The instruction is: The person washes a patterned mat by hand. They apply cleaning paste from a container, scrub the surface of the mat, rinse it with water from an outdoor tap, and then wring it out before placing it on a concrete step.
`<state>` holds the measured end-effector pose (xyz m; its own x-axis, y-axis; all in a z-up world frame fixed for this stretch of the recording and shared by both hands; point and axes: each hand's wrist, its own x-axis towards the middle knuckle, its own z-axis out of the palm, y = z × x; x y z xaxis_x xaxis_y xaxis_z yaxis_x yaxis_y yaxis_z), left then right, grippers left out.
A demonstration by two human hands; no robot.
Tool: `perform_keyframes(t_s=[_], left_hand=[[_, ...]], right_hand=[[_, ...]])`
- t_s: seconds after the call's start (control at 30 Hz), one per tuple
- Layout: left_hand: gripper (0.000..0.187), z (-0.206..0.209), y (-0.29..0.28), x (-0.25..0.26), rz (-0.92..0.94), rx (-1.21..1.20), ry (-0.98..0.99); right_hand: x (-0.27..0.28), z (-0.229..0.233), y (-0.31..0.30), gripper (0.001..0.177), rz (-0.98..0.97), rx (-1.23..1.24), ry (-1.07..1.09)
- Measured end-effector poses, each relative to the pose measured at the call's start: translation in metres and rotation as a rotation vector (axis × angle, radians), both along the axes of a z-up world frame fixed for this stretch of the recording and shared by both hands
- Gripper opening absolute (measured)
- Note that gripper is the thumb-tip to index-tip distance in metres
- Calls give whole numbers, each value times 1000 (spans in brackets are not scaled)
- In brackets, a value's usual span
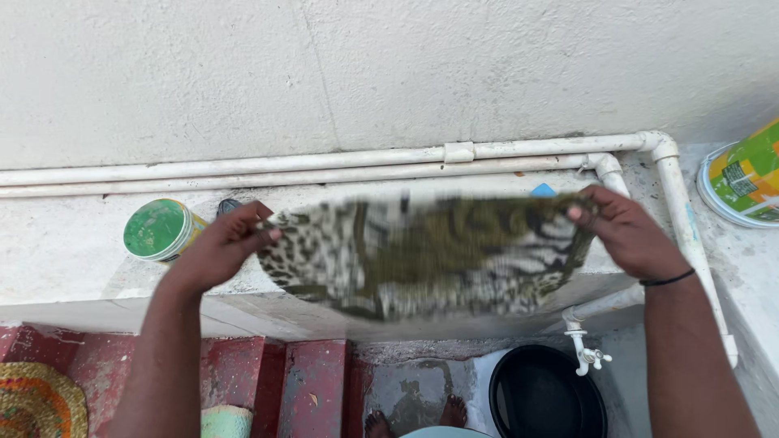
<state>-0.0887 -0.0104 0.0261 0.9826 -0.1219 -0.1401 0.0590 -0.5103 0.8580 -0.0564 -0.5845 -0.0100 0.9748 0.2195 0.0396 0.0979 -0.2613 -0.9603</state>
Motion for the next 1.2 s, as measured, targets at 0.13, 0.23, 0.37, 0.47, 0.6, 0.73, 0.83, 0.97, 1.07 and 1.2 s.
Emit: perform_keyframes(t_s=[0.13, 0.23, 0.37, 0.47, 0.6, 0.73, 0.83, 0.97, 1.07, 1.2], left_hand=[[19, 21, -3, 10, 105, -11, -127], [16, 34, -9, 21, 277, 27, -434], [15, 4, 2, 22, 35, -225, -513], [20, -30, 14, 23, -122, -76, -25], [25, -60, 18, 16, 71, -35, -125], [18, -31, 27, 9, 166, -99, -160], [15, 1, 15, 10, 213, -65, -171], [12, 37, 0, 12, 288, -71, -471], [9, 34, -5, 10, 250, -180, -846], [7, -3, 12, 12, 126, -121, -330]], right_hand=[[10, 20, 15, 25, -160, -56, -218], [7, 34, 31, 25, -261, 67, -498], [7, 37, 4, 29, 151, -40, -96], [13, 5, 1, 31, 244, -134, 224], [12, -10, 18, 34, 86, 21, 227], [3, 14, 19, 34, -18, -92, 56], [9, 39, 36, 33, -126, -301, -17], [8, 65, 48, 31, -235, -27, -361], [-7, 62, 55, 36, -268, 98, -703], [-4, 48, 35, 30, -35, -201, -28]])
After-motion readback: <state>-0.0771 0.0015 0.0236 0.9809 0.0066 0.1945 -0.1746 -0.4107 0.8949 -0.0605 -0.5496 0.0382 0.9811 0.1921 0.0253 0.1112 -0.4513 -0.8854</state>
